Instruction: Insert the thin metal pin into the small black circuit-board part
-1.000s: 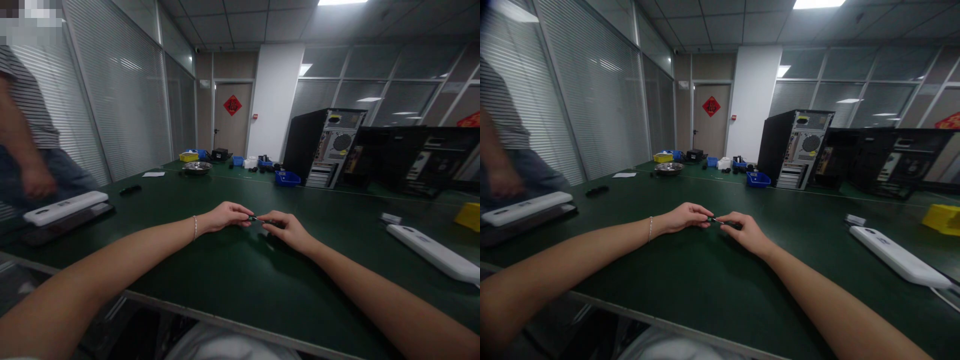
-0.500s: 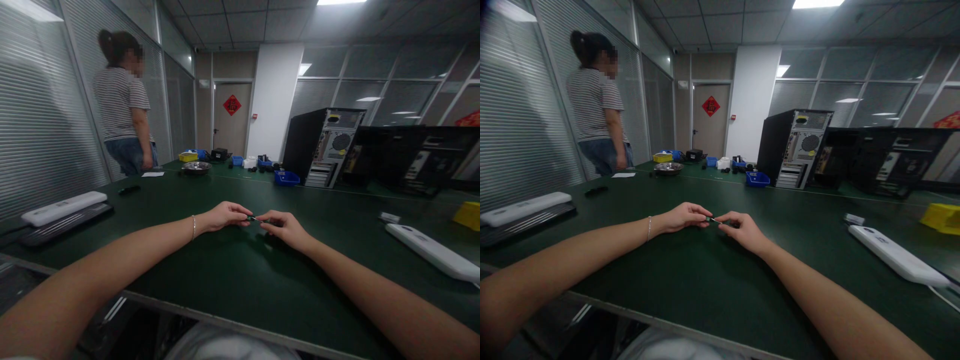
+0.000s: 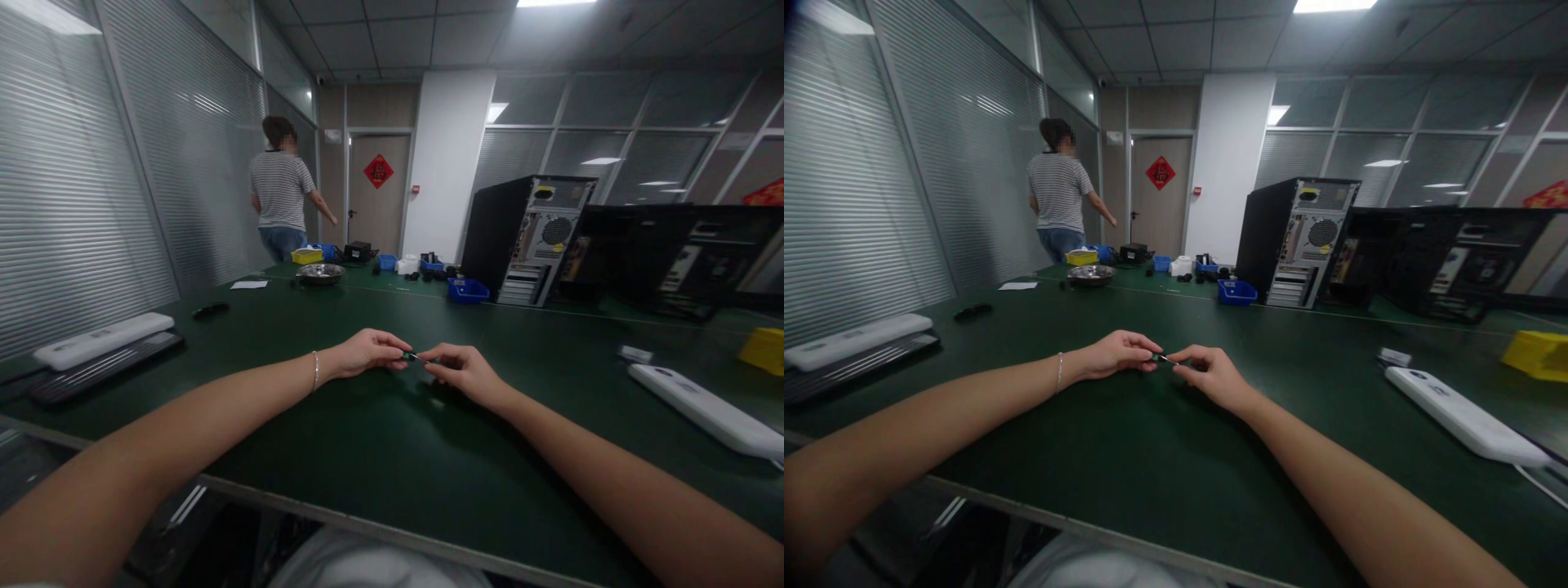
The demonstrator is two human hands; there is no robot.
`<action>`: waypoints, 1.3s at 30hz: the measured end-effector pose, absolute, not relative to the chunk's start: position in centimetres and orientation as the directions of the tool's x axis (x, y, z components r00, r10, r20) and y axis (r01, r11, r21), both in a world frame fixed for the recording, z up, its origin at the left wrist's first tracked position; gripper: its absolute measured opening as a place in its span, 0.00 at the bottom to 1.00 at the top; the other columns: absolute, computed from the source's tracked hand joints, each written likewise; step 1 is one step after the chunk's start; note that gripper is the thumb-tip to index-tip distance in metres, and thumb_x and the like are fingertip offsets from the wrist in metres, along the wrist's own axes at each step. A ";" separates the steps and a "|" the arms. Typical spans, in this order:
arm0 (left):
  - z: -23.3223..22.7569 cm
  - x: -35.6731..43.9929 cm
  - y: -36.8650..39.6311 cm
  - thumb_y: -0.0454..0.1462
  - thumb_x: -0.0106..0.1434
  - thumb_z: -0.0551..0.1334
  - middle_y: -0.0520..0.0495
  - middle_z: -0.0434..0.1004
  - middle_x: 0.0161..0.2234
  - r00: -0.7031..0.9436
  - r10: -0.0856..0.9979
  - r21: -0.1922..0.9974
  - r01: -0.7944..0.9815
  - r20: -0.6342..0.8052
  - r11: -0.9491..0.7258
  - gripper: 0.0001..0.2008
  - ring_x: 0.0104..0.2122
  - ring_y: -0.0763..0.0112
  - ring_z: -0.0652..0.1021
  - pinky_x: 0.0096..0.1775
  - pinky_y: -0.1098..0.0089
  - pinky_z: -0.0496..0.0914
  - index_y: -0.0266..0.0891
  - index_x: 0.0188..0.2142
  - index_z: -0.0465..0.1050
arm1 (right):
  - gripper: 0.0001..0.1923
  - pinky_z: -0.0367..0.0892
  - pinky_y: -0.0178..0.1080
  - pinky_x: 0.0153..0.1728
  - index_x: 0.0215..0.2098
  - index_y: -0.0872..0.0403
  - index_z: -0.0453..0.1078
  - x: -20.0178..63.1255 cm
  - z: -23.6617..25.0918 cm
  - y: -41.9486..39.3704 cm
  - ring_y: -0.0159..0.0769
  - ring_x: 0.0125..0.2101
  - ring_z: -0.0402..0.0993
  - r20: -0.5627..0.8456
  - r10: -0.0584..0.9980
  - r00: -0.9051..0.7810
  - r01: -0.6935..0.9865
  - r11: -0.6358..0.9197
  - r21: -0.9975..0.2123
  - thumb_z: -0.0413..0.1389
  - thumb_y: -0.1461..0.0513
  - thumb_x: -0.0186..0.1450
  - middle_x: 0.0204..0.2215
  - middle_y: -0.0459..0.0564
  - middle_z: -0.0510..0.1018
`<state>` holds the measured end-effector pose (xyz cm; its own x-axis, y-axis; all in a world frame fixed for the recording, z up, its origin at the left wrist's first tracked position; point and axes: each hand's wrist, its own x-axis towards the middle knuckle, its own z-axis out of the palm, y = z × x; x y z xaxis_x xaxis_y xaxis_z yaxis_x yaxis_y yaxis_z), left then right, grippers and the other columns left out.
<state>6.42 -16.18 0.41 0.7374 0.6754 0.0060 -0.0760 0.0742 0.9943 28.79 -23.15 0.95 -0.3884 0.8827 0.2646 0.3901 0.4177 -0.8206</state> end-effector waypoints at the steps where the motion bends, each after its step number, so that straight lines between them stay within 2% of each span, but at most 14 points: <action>1: 0.5 6.5 -16.3 0.34 0.54 0.67 0.38 0.78 0.37 0.736 0.677 0.993 -0.084 0.006 0.082 0.15 0.34 0.70 0.79 0.43 0.68 0.72 0.31 0.42 0.74 | 0.15 0.68 0.35 0.28 0.43 0.56 0.73 28.8 1.0 -23.1 0.32 0.28 0.69 0.267 0.884 -0.383 0.398 0.419 -0.816 0.57 0.57 0.60 0.33 0.50 0.75; 6: 0.8 6.5 -16.5 0.35 0.54 0.68 0.39 0.78 0.36 0.733 0.681 0.991 -0.093 0.003 0.096 0.16 0.34 0.69 0.79 0.42 0.67 0.72 0.31 0.42 0.74 | 0.16 0.68 0.36 0.28 0.44 0.55 0.73 28.8 1.0 -23.1 0.32 0.28 0.69 0.283 0.883 -0.375 0.428 0.435 -0.792 0.57 0.56 0.61 0.34 0.50 0.75; 22: 0.4 6.4 -16.1 0.34 0.55 0.67 0.40 0.79 0.37 0.729 0.684 0.990 -0.080 -0.019 0.113 0.15 0.34 0.71 0.79 0.42 0.71 0.72 0.32 0.43 0.74 | 0.19 0.63 0.32 0.21 0.43 0.56 0.74 29.0 0.3 -22.7 0.29 0.22 0.67 0.217 0.916 -0.338 0.347 0.335 -0.876 0.59 0.54 0.57 0.26 0.47 0.74; 32: 0.4 6.2 -15.9 0.33 0.52 0.69 0.40 0.78 0.38 0.751 0.659 0.988 -0.070 -0.037 0.135 0.17 0.34 0.72 0.79 0.43 0.71 0.72 0.32 0.42 0.74 | 0.17 0.60 0.32 0.22 0.42 0.55 0.75 29.1 0.3 -22.5 0.28 0.23 0.66 0.194 0.912 -0.362 0.294 0.309 -0.904 0.61 0.56 0.56 0.26 0.46 0.74; 39: 0.5 6.0 -15.7 0.32 0.54 0.67 0.40 0.78 0.38 0.781 0.623 0.982 -0.079 -0.047 0.172 0.16 0.35 0.72 0.79 0.42 0.74 0.72 0.31 0.43 0.74 | 0.15 0.61 0.32 0.22 0.41 0.54 0.75 29.1 0.4 -22.5 0.28 0.23 0.66 0.222 0.889 -0.400 0.270 0.346 -0.899 0.61 0.57 0.57 0.29 0.46 0.74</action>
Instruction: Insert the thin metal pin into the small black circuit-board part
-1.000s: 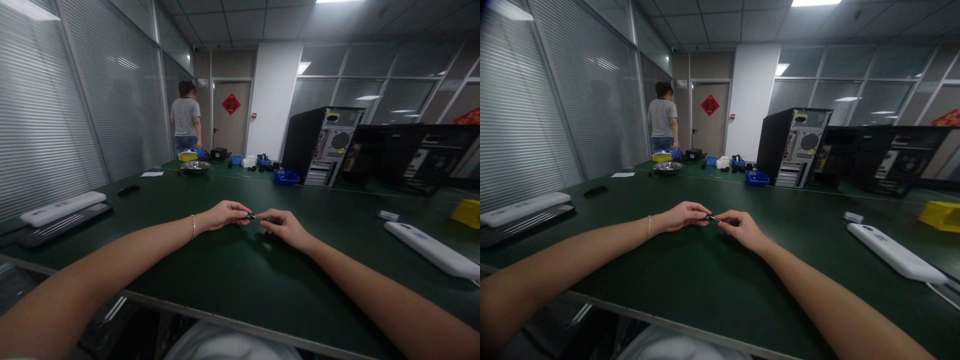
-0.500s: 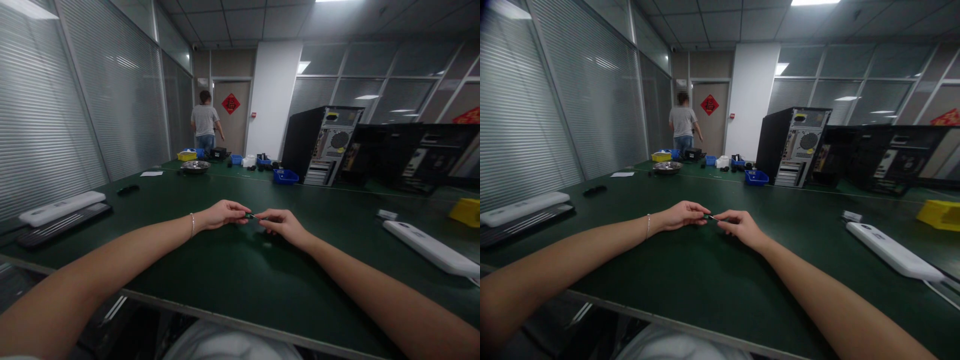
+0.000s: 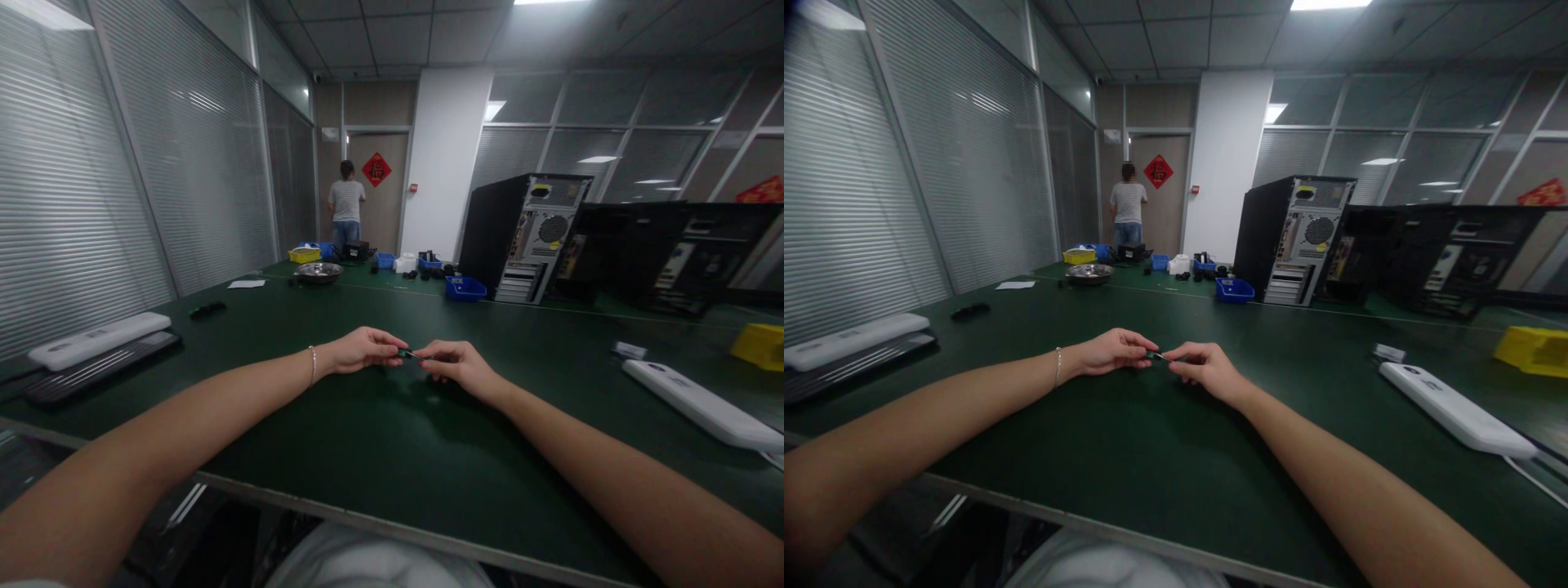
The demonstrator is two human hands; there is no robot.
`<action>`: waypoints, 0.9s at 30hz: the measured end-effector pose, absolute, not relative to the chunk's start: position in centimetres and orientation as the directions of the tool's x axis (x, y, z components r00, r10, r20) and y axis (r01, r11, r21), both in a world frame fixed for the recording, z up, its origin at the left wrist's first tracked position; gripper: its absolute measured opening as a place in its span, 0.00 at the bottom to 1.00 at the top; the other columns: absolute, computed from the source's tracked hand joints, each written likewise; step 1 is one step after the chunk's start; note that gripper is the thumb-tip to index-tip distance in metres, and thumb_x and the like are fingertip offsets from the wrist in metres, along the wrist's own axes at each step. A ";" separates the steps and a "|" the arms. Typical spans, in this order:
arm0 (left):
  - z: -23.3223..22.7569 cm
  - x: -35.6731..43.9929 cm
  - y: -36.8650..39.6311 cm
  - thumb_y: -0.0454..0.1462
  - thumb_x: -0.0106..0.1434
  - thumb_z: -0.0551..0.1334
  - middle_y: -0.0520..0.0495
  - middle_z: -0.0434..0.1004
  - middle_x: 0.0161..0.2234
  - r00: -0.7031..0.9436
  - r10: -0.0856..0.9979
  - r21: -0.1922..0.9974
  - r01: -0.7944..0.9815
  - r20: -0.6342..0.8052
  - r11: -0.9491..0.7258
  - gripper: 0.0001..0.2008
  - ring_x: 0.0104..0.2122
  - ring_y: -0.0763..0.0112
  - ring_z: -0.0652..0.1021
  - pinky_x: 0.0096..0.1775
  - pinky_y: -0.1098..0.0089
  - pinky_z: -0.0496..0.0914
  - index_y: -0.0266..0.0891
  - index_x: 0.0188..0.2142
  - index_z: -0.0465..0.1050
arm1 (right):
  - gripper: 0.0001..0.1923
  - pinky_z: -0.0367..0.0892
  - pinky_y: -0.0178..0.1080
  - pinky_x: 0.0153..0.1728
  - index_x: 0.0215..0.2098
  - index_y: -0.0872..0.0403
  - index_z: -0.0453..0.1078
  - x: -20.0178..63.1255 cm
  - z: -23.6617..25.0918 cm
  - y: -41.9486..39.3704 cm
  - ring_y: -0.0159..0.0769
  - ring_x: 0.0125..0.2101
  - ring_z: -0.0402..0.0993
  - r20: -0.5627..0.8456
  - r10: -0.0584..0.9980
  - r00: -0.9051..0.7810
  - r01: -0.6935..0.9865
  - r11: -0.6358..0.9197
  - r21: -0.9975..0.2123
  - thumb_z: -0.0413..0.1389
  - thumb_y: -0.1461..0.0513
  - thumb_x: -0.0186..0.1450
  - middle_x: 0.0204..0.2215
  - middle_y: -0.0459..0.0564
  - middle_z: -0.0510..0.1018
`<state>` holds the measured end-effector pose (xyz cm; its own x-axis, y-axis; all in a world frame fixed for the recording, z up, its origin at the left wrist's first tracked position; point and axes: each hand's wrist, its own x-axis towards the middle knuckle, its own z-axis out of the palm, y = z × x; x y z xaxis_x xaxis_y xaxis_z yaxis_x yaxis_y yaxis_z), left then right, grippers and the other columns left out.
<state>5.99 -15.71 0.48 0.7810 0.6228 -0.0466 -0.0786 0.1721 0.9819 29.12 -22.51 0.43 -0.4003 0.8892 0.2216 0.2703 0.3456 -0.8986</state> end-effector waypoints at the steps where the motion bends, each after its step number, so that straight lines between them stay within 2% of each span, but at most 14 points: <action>1: 0.4 6.0 -15.6 0.32 0.54 0.67 0.40 0.78 0.39 0.782 0.622 0.981 -0.083 -0.045 0.175 0.16 0.35 0.72 0.79 0.42 0.74 0.72 0.31 0.43 0.74 | 0.16 0.61 0.32 0.22 0.41 0.54 0.75 29.1 0.4 -22.5 0.28 0.23 0.66 0.225 0.889 -0.399 0.271 0.349 -0.897 0.61 0.57 0.57 0.29 0.46 0.74; 9: -0.3 6.3 -15.3 0.32 0.54 0.67 0.41 0.79 0.38 0.751 0.661 0.977 -0.127 -0.016 0.169 0.16 0.36 0.72 0.79 0.43 0.74 0.72 0.32 0.44 0.74 | 0.16 0.62 0.32 0.22 0.43 0.55 0.75 29.1 -0.1 -22.2 0.28 0.22 0.65 0.256 0.888 -0.382 0.301 0.381 -0.874 0.60 0.56 0.57 0.29 0.47 0.73; 27: 0.2 6.2 -15.7 0.33 0.55 0.66 0.41 0.79 0.38 0.760 0.649 0.980 -0.098 -0.037 0.172 0.16 0.35 0.73 0.79 0.43 0.73 0.72 0.32 0.44 0.73 | 0.16 0.62 0.33 0.23 0.43 0.54 0.75 29.2 0.3 -22.4 0.29 0.24 0.66 0.234 0.880 -0.413 0.302 0.375 -0.876 0.60 0.56 0.58 0.31 0.48 0.74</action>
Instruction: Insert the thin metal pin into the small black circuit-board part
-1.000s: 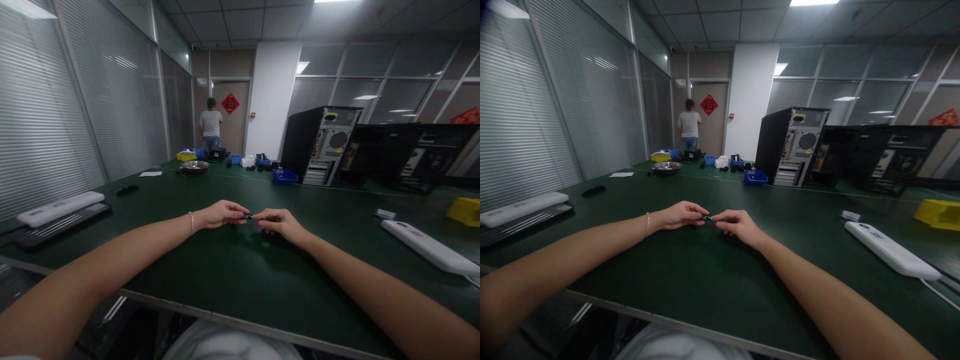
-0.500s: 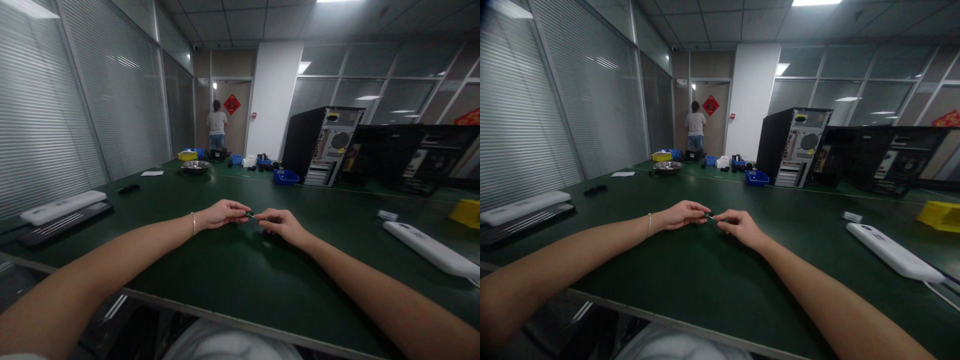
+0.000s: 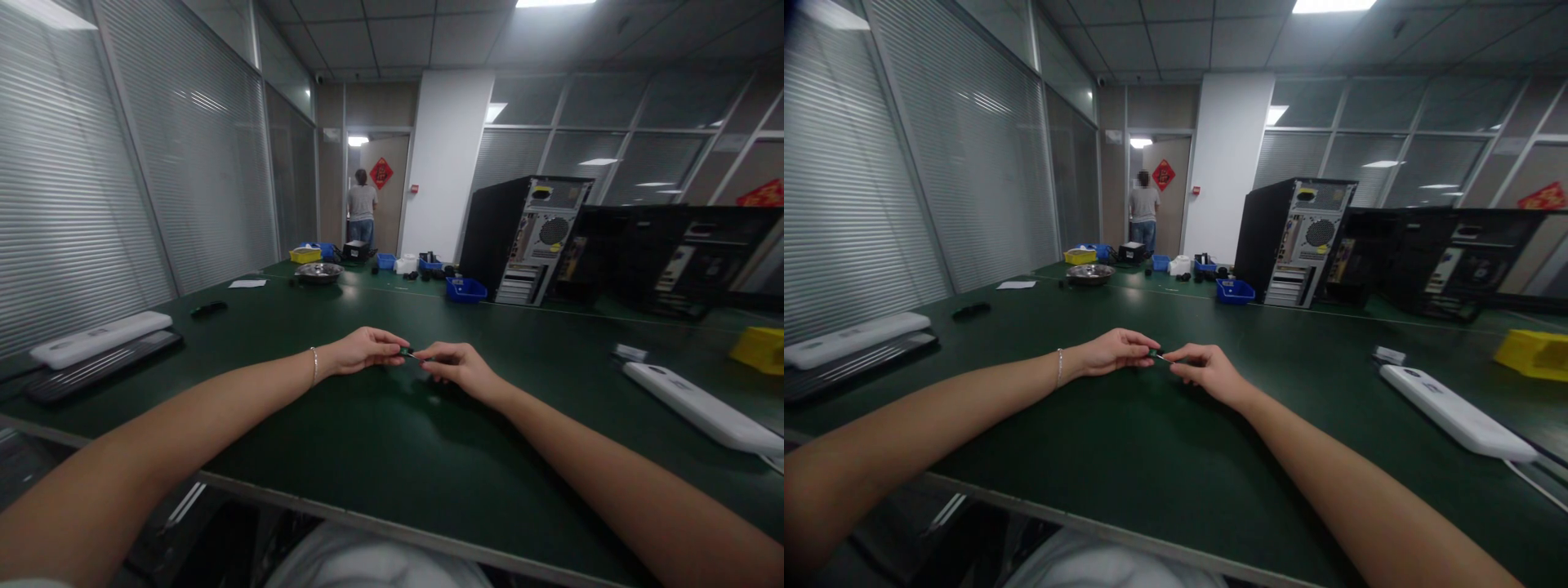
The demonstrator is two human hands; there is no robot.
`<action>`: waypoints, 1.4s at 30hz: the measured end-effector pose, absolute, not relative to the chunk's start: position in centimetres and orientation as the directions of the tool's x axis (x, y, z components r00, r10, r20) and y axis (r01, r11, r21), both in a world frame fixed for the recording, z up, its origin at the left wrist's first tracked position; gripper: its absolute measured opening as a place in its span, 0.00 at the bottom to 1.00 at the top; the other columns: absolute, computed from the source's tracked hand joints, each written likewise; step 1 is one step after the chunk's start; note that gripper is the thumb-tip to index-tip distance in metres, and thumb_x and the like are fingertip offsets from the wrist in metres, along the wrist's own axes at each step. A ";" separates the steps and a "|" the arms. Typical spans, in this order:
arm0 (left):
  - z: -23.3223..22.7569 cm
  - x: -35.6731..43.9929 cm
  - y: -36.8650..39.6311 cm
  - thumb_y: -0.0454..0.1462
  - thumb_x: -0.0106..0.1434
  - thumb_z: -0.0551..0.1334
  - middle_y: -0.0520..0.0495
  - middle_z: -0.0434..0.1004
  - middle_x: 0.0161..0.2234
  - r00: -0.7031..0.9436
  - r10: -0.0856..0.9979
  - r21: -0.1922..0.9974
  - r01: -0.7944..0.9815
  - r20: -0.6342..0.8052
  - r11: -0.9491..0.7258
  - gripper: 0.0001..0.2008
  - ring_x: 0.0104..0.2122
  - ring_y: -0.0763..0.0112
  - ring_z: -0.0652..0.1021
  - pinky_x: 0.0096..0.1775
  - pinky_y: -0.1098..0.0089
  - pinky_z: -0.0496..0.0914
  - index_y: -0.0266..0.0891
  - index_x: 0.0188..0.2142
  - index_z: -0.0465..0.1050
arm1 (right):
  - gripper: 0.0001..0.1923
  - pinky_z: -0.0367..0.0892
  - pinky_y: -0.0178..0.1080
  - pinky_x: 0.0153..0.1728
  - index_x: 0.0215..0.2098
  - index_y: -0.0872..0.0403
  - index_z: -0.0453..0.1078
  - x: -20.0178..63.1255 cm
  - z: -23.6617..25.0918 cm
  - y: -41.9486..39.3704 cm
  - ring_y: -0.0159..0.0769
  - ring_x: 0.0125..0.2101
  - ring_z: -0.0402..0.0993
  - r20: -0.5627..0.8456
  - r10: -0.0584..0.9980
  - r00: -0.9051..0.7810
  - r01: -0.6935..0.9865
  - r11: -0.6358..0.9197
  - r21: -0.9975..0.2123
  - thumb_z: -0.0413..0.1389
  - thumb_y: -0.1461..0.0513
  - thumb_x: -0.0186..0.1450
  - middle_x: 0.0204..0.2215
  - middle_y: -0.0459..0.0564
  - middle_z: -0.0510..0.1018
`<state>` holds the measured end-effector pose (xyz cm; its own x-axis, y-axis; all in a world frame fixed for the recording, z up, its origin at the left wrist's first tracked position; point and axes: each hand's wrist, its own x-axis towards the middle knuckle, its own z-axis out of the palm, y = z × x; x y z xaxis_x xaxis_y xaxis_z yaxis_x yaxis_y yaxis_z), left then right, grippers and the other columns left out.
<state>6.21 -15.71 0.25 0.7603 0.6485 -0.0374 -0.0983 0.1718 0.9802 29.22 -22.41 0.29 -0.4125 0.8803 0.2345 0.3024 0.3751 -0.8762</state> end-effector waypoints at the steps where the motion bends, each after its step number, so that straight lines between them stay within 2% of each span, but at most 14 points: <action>1: 0.2 6.2 -15.7 0.33 0.56 0.66 0.41 0.78 0.38 0.762 0.646 0.980 -0.099 -0.037 0.173 0.16 0.35 0.73 0.79 0.42 0.73 0.72 0.32 0.44 0.73 | 0.16 0.62 0.33 0.23 0.43 0.54 0.75 29.3 0.3 -22.4 0.29 0.24 0.66 0.230 0.882 -0.412 0.303 0.371 -0.878 0.60 0.56 0.58 0.31 0.48 0.74; 6: 0.2 6.4 -15.7 0.32 0.55 0.67 0.42 0.78 0.35 0.747 0.664 0.975 -0.141 -0.010 0.173 0.17 0.33 0.72 0.80 0.39 0.73 0.73 0.32 0.45 0.70 | 0.18 0.62 0.32 0.23 0.44 0.55 0.73 29.5 0.5 -22.3 0.30 0.24 0.67 0.185 0.897 -0.401 0.311 0.323 -0.894 0.60 0.56 0.58 0.29 0.47 0.74; 9: 0.3 6.5 -15.8 0.33 0.54 0.67 0.44 0.78 0.31 0.733 0.681 0.966 -0.174 -0.002 0.190 0.14 0.31 0.70 0.80 0.37 0.73 0.74 0.33 0.39 0.68 | 0.18 0.62 0.32 0.24 0.45 0.55 0.72 29.5 0.7 -22.5 0.30 0.24 0.67 0.181 0.902 -0.391 0.305 0.313 -0.900 0.60 0.55 0.58 0.28 0.47 0.74; 11: 0.4 6.5 -15.9 0.34 0.54 0.67 0.43 0.77 0.30 0.734 0.679 0.964 -0.182 0.002 0.194 0.13 0.31 0.69 0.80 0.36 0.72 0.74 0.33 0.36 0.66 | 0.19 0.63 0.32 0.24 0.46 0.54 0.71 29.3 0.7 -22.7 0.29 0.24 0.67 0.196 0.902 -0.383 0.297 0.322 -0.899 0.60 0.55 0.58 0.29 0.47 0.74; 16: 0.2 6.6 -15.9 0.40 0.58 0.64 0.41 0.77 0.31 0.735 0.677 0.968 -0.187 0.024 0.168 0.13 0.31 0.66 0.80 0.33 0.70 0.75 0.34 0.37 0.63 | 0.19 0.63 0.32 0.23 0.46 0.55 0.71 28.7 0.6 -23.0 0.29 0.24 0.67 0.206 0.880 -0.428 0.273 0.343 -0.899 0.59 0.55 0.58 0.28 0.47 0.74; 21: -0.1 6.6 -15.6 0.42 0.58 0.63 0.46 0.74 0.32 0.733 0.679 0.958 -0.223 0.042 0.182 0.14 0.34 0.63 0.80 0.37 0.64 0.74 0.37 0.37 0.62 | 0.18 0.63 0.32 0.23 0.44 0.55 0.71 28.5 0.7 -23.3 0.29 0.24 0.67 0.200 0.882 -0.427 0.269 0.335 -0.903 0.59 0.55 0.59 0.29 0.48 0.74; 24: -0.1 6.6 -15.6 0.40 0.57 0.65 0.48 0.72 0.32 0.722 0.690 0.955 -0.233 0.045 0.181 0.14 0.34 0.66 0.79 0.38 0.66 0.72 0.37 0.38 0.63 | 0.19 0.63 0.32 0.23 0.45 0.56 0.71 28.5 0.8 -23.3 0.30 0.25 0.67 0.195 0.887 -0.418 0.284 0.331 -0.900 0.59 0.54 0.59 0.30 0.48 0.74; 29: 0.1 6.6 -16.1 0.33 0.50 0.70 0.51 0.70 0.32 0.707 0.703 0.988 -0.149 0.076 0.042 0.21 0.29 0.76 0.75 0.34 0.72 0.68 0.37 0.42 0.65 | 0.18 0.63 0.32 0.23 0.44 0.56 0.72 28.7 0.5 -23.0 0.29 0.23 0.67 0.202 0.890 -0.409 0.300 0.340 -0.891 0.58 0.54 0.59 0.26 0.47 0.73; 32: 0.2 6.7 -16.5 0.35 0.52 0.68 0.49 0.69 0.33 0.711 0.695 0.994 -0.092 0.108 -0.061 0.20 0.30 0.76 0.73 0.34 0.71 0.67 0.37 0.45 0.67 | 0.19 0.63 0.32 0.22 0.43 0.56 0.71 28.9 0.6 -22.9 0.29 0.23 0.67 0.200 0.907 -0.370 0.335 0.331 -0.882 0.58 0.53 0.59 0.24 0.45 0.71; 35: 0.5 6.8 -16.8 0.37 0.55 0.66 0.49 0.68 0.34 0.698 0.704 0.988 -0.042 0.135 -0.147 0.20 0.30 0.76 0.72 0.34 0.70 0.66 0.37 0.47 0.68 | 0.20 0.62 0.32 0.22 0.45 0.56 0.70 29.1 0.8 -23.0 0.29 0.23 0.67 0.203 0.915 -0.348 0.356 0.329 -0.875 0.58 0.52 0.59 0.27 0.47 0.72; 38: 0.9 6.7 -17.1 0.37 0.56 0.65 0.49 0.69 0.34 0.696 0.709 0.986 0.013 0.110 -0.166 0.21 0.30 0.75 0.72 0.34 0.70 0.66 0.37 0.49 0.69 | 0.20 0.63 0.32 0.22 0.46 0.55 0.70 29.2 0.9 -23.1 0.29 0.24 0.67 0.213 0.908 -0.361 0.361 0.347 -0.866 0.57 0.53 0.59 0.31 0.48 0.73; 42: 1.2 6.6 -17.2 0.37 0.56 0.64 0.49 0.71 0.31 0.722 0.689 0.993 0.015 0.069 -0.115 0.21 0.30 0.74 0.72 0.35 0.70 0.66 0.36 0.50 0.69 | 0.19 0.63 0.32 0.22 0.45 0.55 0.70 29.3 0.9 -23.0 0.29 0.24 0.67 0.219 0.901 -0.374 0.390 0.367 -0.845 0.56 0.53 0.60 0.30 0.48 0.73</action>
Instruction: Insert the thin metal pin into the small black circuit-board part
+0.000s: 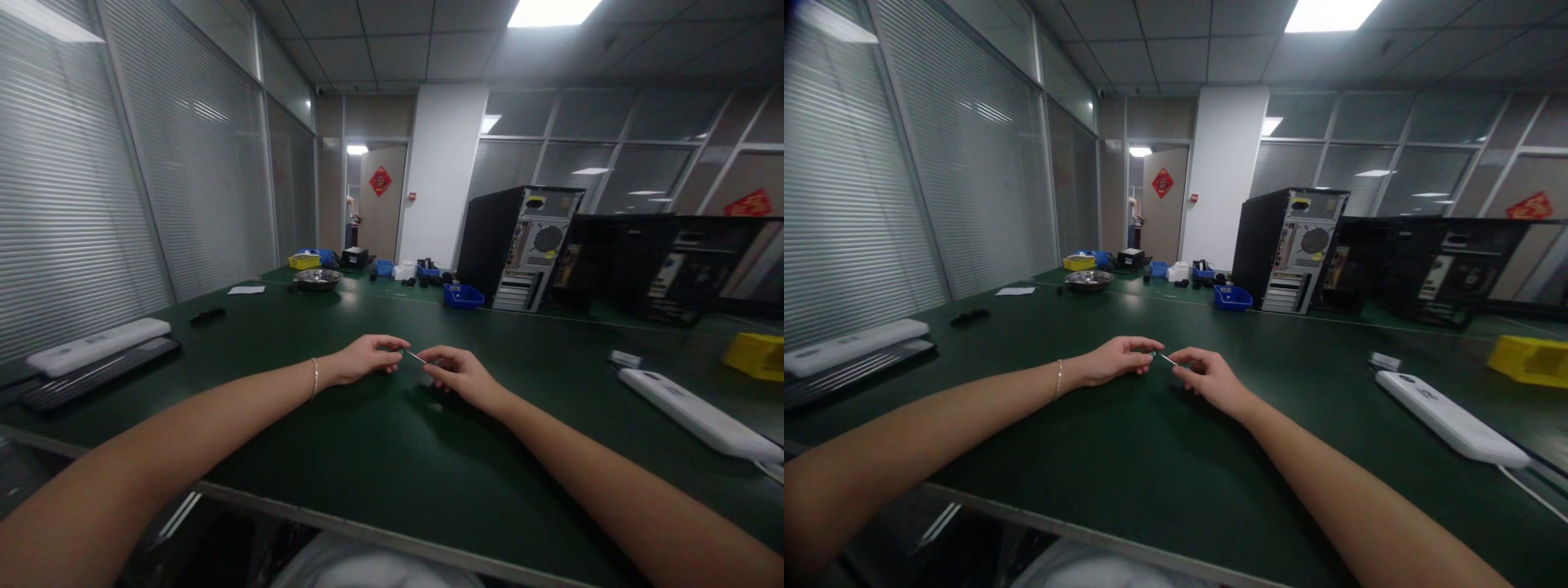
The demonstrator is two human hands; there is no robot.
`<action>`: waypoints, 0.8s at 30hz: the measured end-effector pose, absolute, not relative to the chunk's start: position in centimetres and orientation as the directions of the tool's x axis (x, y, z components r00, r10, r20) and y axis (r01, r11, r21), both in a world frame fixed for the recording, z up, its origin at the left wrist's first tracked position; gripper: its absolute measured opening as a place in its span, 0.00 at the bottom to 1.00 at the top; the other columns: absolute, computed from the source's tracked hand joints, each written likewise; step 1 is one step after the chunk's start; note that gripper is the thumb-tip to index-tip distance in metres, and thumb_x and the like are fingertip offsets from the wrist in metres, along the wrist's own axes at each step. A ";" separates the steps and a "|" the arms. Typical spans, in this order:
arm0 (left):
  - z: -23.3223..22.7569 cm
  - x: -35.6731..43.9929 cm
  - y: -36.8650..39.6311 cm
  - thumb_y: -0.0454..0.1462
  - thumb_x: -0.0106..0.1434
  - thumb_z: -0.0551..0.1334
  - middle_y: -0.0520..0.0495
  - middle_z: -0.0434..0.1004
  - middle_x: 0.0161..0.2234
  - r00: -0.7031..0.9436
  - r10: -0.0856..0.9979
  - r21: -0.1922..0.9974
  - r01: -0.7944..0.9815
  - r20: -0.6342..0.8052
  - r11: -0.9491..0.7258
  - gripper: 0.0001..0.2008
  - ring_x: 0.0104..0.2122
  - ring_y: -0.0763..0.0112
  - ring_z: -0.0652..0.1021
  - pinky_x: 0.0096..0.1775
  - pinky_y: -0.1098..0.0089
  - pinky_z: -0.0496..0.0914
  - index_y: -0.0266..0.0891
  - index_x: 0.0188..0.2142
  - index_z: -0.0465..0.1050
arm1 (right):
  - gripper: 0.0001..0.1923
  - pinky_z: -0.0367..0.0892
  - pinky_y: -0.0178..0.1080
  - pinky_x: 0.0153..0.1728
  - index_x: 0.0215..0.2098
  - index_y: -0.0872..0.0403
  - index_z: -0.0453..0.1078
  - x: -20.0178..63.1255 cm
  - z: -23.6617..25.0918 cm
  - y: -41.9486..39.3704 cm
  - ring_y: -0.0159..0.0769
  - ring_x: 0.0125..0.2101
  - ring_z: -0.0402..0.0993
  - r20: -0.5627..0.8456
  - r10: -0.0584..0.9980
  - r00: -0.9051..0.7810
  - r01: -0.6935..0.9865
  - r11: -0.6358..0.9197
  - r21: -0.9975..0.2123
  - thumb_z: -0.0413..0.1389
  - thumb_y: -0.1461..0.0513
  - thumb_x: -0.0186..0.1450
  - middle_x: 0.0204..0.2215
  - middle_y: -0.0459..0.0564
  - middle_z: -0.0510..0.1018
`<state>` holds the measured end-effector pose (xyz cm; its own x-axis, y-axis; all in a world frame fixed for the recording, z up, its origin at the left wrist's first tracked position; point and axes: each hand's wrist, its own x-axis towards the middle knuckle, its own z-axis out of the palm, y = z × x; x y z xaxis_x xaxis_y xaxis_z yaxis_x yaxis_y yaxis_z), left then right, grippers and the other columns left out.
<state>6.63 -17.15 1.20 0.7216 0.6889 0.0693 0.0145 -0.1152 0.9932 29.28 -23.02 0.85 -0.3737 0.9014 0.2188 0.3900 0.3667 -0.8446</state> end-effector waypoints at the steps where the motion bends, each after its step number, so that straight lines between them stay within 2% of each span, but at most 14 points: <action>1: 1.2 6.6 -17.1 0.36 0.56 0.64 0.49 0.72 0.31 0.726 0.685 0.995 -0.003 0.068 -0.095 0.21 0.31 0.74 0.72 0.36 0.69 0.66 0.36 0.50 0.69 | 0.19 0.63 0.32 0.21 0.45 0.56 0.70 29.3 0.8 -23.0 0.30 0.24 0.67 0.219 0.903 -0.370 0.398 0.367 -0.841 0.56 0.53 0.60 0.30 0.48 0.73; 7: 0.7 6.6 -16.6 0.36 0.58 0.64 0.42 0.75 0.37 0.753 0.655 0.996 -0.085 0.055 0.014 0.19 0.35 0.71 0.75 0.43 0.65 0.67 0.34 0.49 0.70 | 0.20 0.63 0.32 0.21 0.46 0.56 0.70 29.3 0.8 -23.0 0.30 0.24 0.67 0.228 0.900 -0.371 0.416 0.381 -0.826 0.56 0.52 0.61 0.28 0.48 0.73; 11: 0.8 6.6 -16.8 0.36 0.57 0.65 0.41 0.76 0.38 0.756 0.652 0.996 -0.085 0.052 0.019 0.18 0.37 0.70 0.76 0.46 0.64 0.67 0.33 0.47 0.72 | 0.19 0.64 0.32 0.22 0.46 0.55 0.70 29.3 0.7 -22.9 0.30 0.24 0.67 0.231 0.898 -0.373 0.422 0.386 -0.820 0.55 0.53 0.62 0.29 0.48 0.73; 15: 1.0 6.7 -17.2 0.35 0.51 0.69 0.43 0.77 0.36 0.747 0.663 0.998 -0.048 0.059 -0.035 0.21 0.34 0.71 0.77 0.43 0.66 0.69 0.34 0.45 0.73 | 0.20 0.64 0.32 0.22 0.46 0.55 0.71 29.3 0.6 -22.8 0.30 0.24 0.68 0.239 0.893 -0.380 0.414 0.395 -0.820 0.56 0.52 0.61 0.31 0.49 0.75; 21: 1.1 6.8 -17.4 0.38 0.54 0.67 0.42 0.77 0.35 0.733 0.678 0.999 -0.035 0.048 -0.034 0.20 0.34 0.70 0.77 0.43 0.66 0.70 0.33 0.45 0.72 | 0.21 0.65 0.32 0.22 0.47 0.54 0.70 29.2 1.0 -23.1 0.30 0.25 0.69 0.242 0.894 -0.378 0.392 0.391 -0.833 0.56 0.52 0.60 0.35 0.50 0.75; 24: 1.0 6.8 -17.2 0.36 0.53 0.68 0.42 0.78 0.36 0.734 0.677 0.998 -0.052 0.053 -0.022 0.19 0.34 0.71 0.78 0.43 0.66 0.70 0.33 0.45 0.73 | 0.20 0.65 0.32 0.21 0.47 0.54 0.70 29.3 1.0 -23.2 0.30 0.24 0.69 0.248 0.898 -0.364 0.395 0.390 -0.832 0.56 0.52 0.60 0.32 0.49 0.75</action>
